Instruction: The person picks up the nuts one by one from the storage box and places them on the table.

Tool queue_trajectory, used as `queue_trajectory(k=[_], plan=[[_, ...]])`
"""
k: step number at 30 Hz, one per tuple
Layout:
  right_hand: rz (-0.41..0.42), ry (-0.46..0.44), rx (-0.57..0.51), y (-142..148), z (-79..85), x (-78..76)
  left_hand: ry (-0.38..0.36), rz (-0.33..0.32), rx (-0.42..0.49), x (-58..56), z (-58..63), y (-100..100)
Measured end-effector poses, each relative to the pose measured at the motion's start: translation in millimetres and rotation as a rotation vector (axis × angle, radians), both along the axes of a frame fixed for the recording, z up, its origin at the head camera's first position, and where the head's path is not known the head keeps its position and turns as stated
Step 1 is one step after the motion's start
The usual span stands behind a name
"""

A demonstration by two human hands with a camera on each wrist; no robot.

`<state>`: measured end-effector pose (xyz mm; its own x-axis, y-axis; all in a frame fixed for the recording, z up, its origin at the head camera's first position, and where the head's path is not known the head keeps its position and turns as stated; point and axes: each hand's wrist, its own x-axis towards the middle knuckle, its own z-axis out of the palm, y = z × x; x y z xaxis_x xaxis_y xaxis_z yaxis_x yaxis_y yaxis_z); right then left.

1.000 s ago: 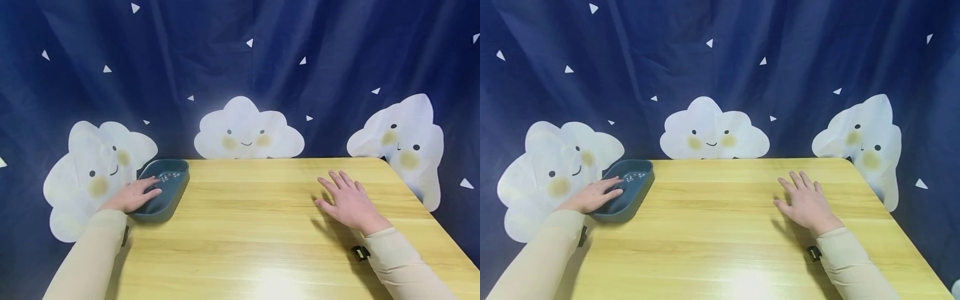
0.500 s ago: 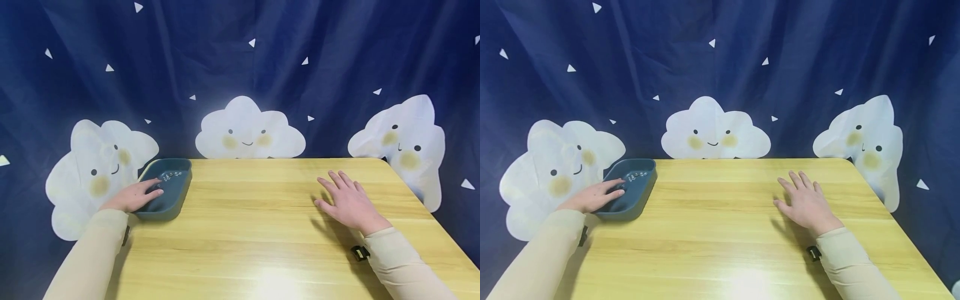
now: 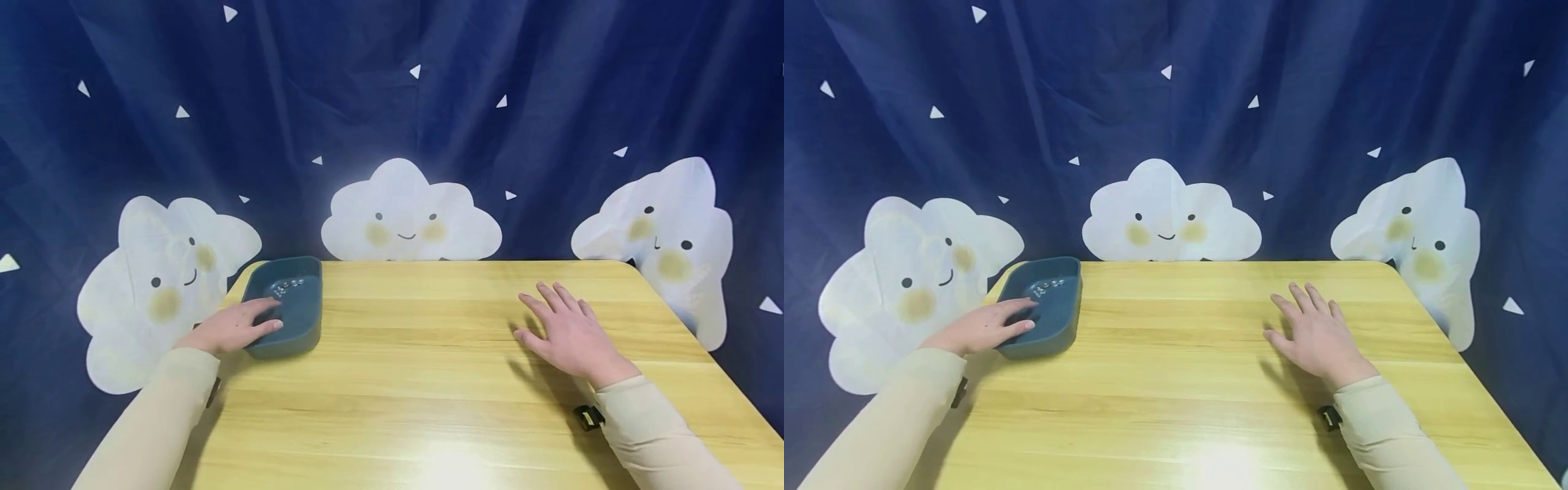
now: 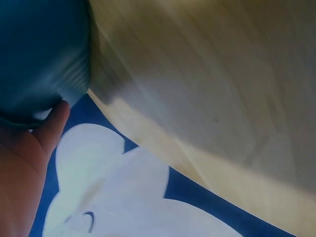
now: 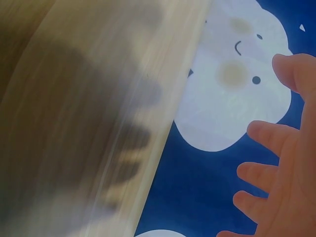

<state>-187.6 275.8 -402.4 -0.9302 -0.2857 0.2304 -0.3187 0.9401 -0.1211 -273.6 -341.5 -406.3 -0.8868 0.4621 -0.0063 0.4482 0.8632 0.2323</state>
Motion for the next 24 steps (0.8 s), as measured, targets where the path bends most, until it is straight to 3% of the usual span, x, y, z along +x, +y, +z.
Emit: queue_trajectory(k=[13, 24], plan=[[0.005, 0.017, 0.002, 1, 0.2, 1.0, -0.035, -0.067, 0.018, 16.3, 6.9, 29], [0.005, 0.015, -0.003, 2, -1.7, 1.0, 0.027, -0.178, 0.0, 16.9, 7.8, 42]])
